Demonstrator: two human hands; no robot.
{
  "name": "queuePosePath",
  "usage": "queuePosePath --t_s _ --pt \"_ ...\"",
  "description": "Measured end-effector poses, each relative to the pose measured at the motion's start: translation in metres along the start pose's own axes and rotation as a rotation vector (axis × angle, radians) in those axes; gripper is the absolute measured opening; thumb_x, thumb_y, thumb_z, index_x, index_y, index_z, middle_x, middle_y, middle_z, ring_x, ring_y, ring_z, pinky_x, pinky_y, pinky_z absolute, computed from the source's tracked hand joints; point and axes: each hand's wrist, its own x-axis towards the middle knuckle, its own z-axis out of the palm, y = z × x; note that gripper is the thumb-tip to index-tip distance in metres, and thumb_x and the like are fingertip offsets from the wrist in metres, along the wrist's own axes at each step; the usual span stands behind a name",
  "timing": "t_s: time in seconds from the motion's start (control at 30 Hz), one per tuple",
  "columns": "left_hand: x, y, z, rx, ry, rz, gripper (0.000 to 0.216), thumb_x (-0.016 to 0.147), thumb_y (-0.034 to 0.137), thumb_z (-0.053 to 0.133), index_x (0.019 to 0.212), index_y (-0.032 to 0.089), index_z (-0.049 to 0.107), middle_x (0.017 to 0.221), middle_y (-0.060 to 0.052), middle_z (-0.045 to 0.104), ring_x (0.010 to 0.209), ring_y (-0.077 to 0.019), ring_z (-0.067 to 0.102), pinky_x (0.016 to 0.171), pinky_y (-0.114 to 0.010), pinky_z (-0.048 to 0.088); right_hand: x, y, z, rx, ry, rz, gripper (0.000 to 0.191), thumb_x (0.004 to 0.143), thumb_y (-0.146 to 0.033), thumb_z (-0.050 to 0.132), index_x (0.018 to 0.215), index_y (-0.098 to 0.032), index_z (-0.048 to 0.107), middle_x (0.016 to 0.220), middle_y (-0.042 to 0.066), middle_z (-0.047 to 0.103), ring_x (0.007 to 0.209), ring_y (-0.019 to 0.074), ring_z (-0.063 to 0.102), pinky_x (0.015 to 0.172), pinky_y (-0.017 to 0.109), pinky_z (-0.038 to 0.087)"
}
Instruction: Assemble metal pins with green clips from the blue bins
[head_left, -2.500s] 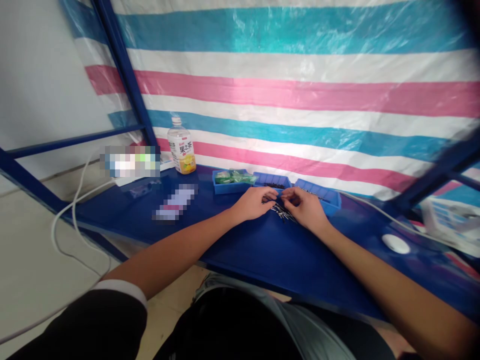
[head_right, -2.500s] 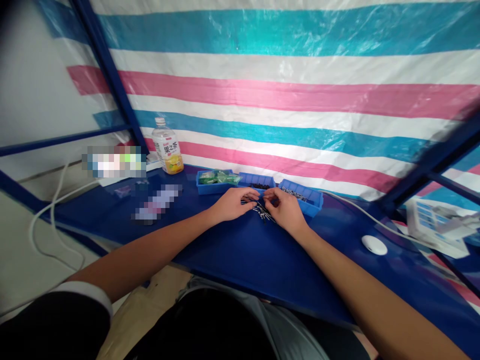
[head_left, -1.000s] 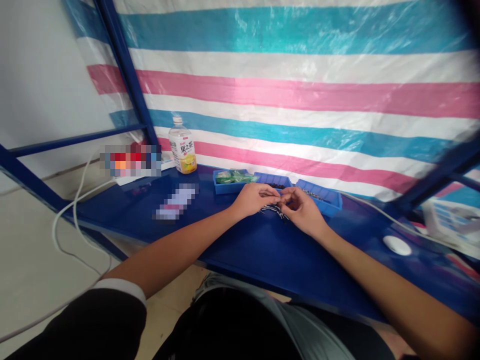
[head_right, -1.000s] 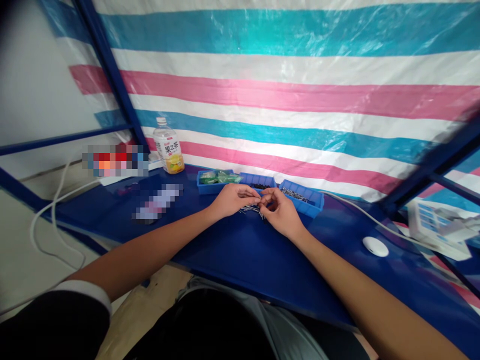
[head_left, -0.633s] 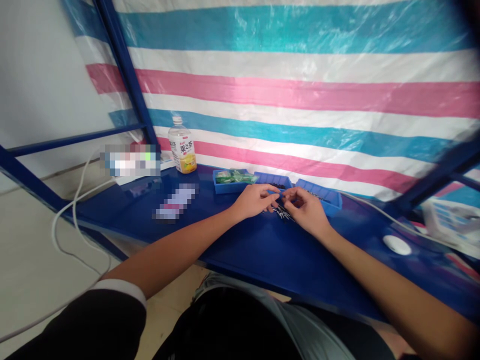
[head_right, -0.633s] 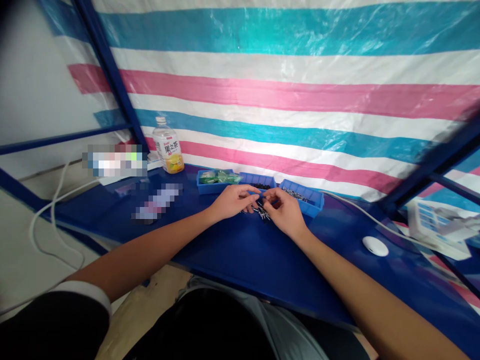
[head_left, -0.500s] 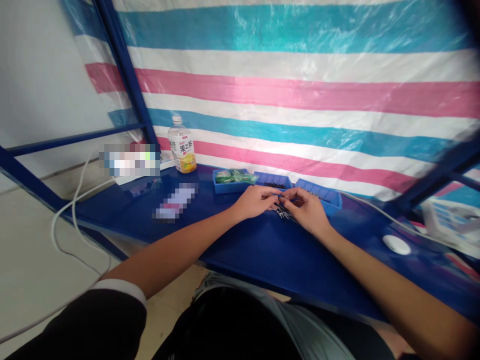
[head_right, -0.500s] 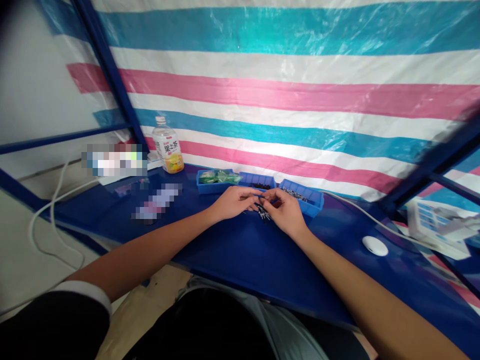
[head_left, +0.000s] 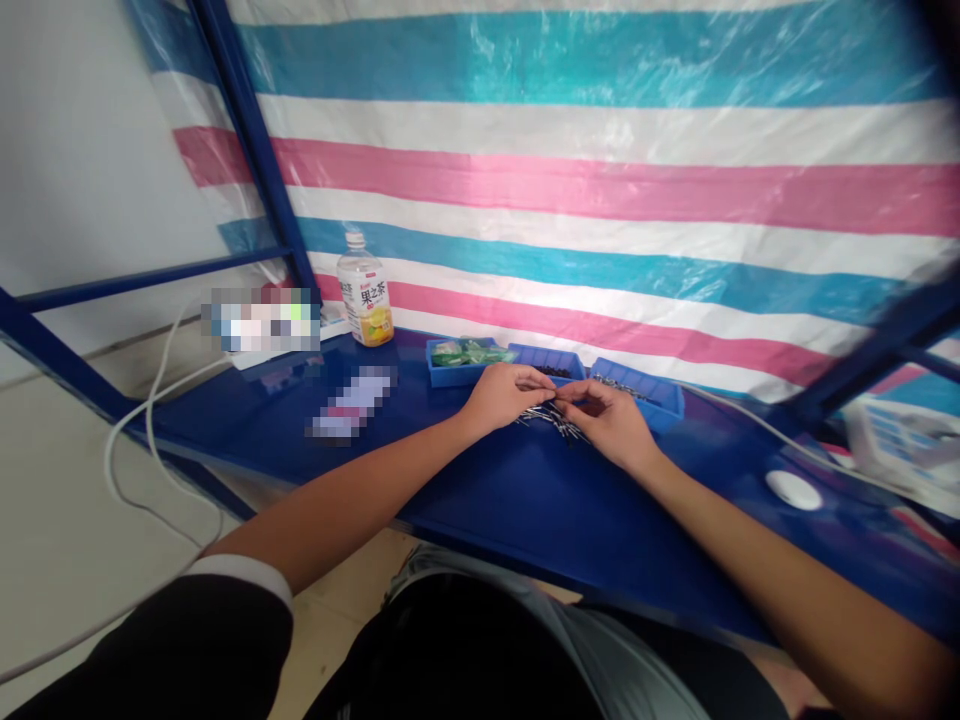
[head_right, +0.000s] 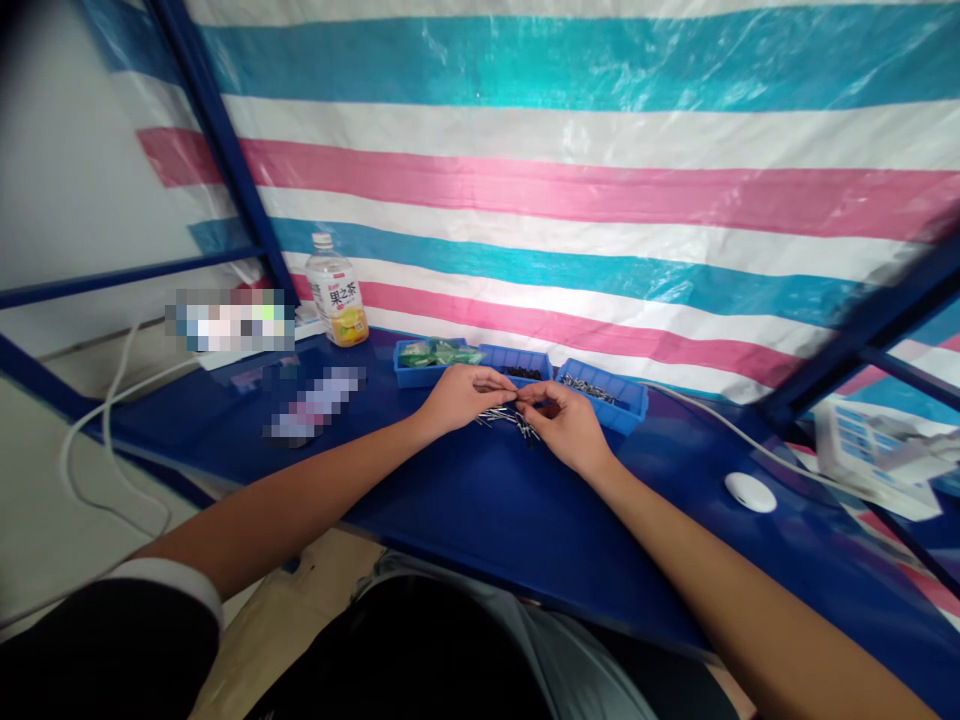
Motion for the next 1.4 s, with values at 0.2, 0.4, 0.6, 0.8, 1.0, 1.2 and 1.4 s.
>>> queuePosePath --t_s 0.2,0.4,0.6,0.8,1.0,1.2,1.4 --pt "0.0 0.001 0.001 0.014 0.07 0.029 0.019 0.081 0.019 0.083 0.089 0.016 0.066 0.096 -0.007 0.081 0.087 -0.0194 0.08 0.085 -0.034 0.064 0.0 -0.003 0.0 0.039 0.017 -0.023 0.036 0.092 -0.051 0.08 0.115 -0.024 0.074 0.101 0.007 0.079 0.092 0.0248 0.075 0.084 0.041 0.064" --pt "-0.002 -0.003 0.002 0.005 0.001 0.075 0.021 0.081 0.013 0.078 0.094 0.017 0.062 0.095 -0.006 0.079 0.086 -0.0178 0.079 0.08 -0.03 0.062 -0.002 -0.011 -0.001 -0.036 -0.027 -0.069 0.038 0.098 -0.049 0.072 0.13 -0.028 0.076 0.107 0.007 0.08 0.098 0.0266 0.076 0.084 0.041 0.063" --pt "0.0 -0.007 0.002 -0.001 0.023 0.088 0.021 0.083 0.017 0.08 0.095 0.016 0.063 0.096 -0.008 0.08 0.086 -0.0172 0.078 0.086 -0.034 0.063 -0.003 -0.012 -0.003 -0.243 0.013 -0.122 0.024 0.1 -0.044 0.068 0.109 -0.026 0.081 0.105 0.007 0.081 0.085 0.0239 0.074 0.076 0.039 0.059" --pt "-0.003 -0.001 0.003 -0.029 -0.013 0.11 0.025 0.087 0.018 0.079 0.104 0.018 0.061 0.1 -0.009 0.082 0.09 -0.0183 0.08 0.085 -0.033 0.062 -0.001 -0.011 0.0 -0.287 -0.058 -0.161 0.022 0.101 -0.042 0.065 0.104 -0.025 0.079 0.095 0.005 0.079 0.081 0.023 0.072 0.073 0.036 0.054" --pt "-0.003 0.002 0.002 -0.008 -0.029 0.127 0.041 0.088 0.023 0.081 0.124 0.017 0.062 0.113 -0.012 0.081 0.093 -0.0189 0.079 0.087 -0.035 0.062 -0.001 -0.018 -0.001 -0.302 -0.097 -0.165 0.033 0.107 -0.047 0.055 0.095 -0.024 0.076 0.087 0.005 0.075 0.079 0.0231 0.069 0.076 0.036 0.051" --pt "-0.003 0.0 0.0 0.251 -0.021 0.152 0.032 0.094 0.021 0.071 0.126 0.019 0.067 0.11 -0.008 0.082 0.098 -0.0206 0.079 0.09 -0.037 0.062 0.014 -0.003 -0.005 -0.099 -0.03 0.014 0.05 0.107 -0.066 0.048 0.104 -0.023 0.073 0.086 0.004 0.075 0.066 0.0193 0.061 0.063 0.032 0.047" --pt "-0.004 0.0 0.001 0.269 -0.033 0.161 0.029 0.093 0.013 0.066 0.121 0.018 0.069 0.105 -0.007 0.083 0.097 -0.0195 0.079 0.096 -0.038 0.062 0.026 -0.002 -0.012 -0.262 0.063 0.039 0.06 0.106 -0.071 0.046 0.083 -0.022 0.073 0.068 0.004 0.071 0.056 0.0199 0.059 0.059 0.034 0.045"
